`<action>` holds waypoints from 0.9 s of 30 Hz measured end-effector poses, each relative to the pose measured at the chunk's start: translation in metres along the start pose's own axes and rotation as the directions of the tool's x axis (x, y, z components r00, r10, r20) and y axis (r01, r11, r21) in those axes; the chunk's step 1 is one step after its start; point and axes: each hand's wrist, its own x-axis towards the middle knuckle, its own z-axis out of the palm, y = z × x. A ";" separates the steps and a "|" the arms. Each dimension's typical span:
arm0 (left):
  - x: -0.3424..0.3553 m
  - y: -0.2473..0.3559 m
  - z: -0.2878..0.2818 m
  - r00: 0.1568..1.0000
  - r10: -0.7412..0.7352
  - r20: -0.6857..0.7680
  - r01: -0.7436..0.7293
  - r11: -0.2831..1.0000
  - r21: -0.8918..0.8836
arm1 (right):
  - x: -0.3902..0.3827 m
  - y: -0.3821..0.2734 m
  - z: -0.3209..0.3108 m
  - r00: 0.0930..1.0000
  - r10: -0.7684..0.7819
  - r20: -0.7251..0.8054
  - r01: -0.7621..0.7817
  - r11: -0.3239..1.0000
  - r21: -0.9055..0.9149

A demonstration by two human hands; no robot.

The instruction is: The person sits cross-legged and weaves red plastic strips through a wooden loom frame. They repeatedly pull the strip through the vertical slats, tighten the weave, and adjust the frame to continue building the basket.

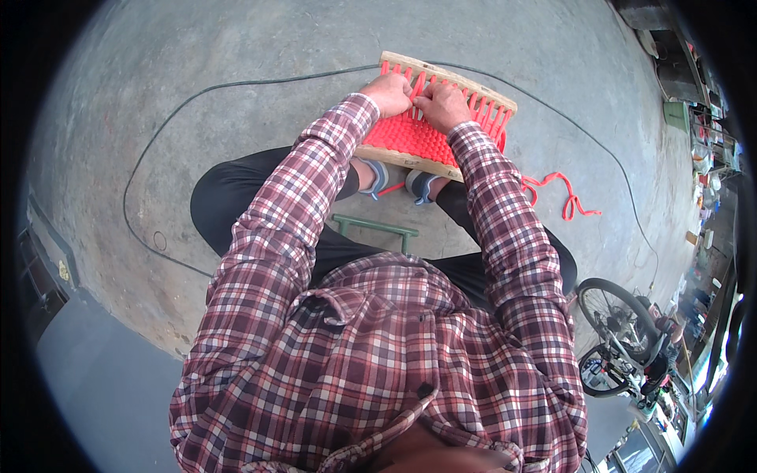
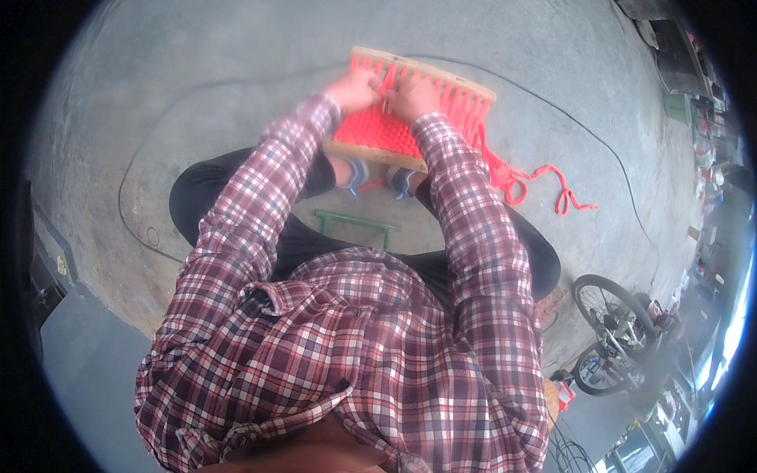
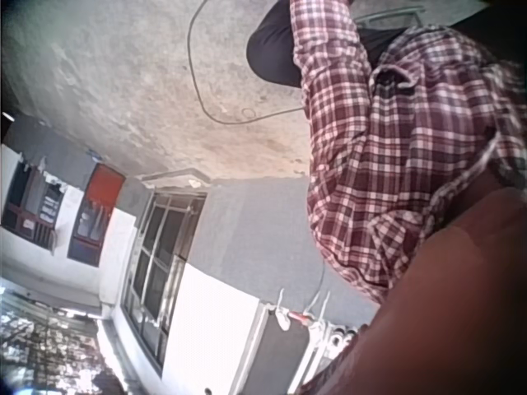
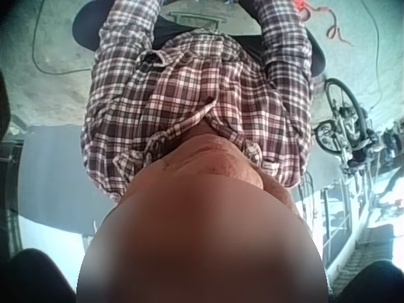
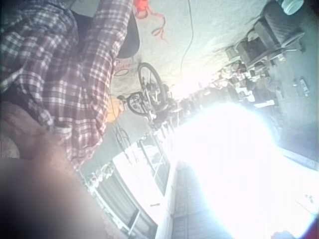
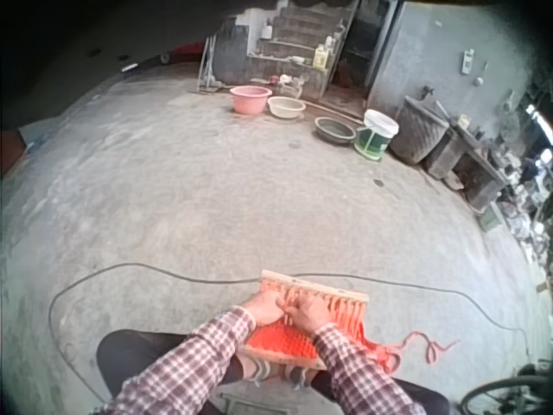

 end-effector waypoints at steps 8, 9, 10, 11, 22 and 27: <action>-0.008 0.004 -0.032 0.967 0.253 0.029 -0.250 0.965 -0.075 | -0.006 -0.003 -0.014 0.964 -0.126 -0.235 0.193 0.938 0.288; -0.010 0.006 -0.039 0.992 0.080 0.096 -0.019 0.858 -0.513 | -0.006 -0.004 -0.015 0.972 -0.139 -0.192 0.207 0.891 0.405; -0.012 0.008 -0.045 0.987 -0.011 0.160 0.126 0.671 -0.730 | -0.004 -0.006 -0.016 0.990 -0.120 -0.076 0.142 0.797 0.587; -0.014 0.011 -0.048 0.994 0.044 0.098 0.049 0.631 -0.774 | -0.003 -0.008 -0.017 0.987 -0.154 -0.032 0.131 0.693 0.709; -0.010 -0.001 -0.019 0.990 -0.014 -0.141 0.036 0.987 0.155 | -0.002 -0.012 -0.010 1.000 -0.006 -0.012 0.011 0.913 0.409; -0.014 -0.012 -0.013 0.981 -0.195 -0.024 0.169 0.902 -0.398 | 0.002 -0.016 -0.003 0.999 -0.022 0.025 0.014 0.955 0.297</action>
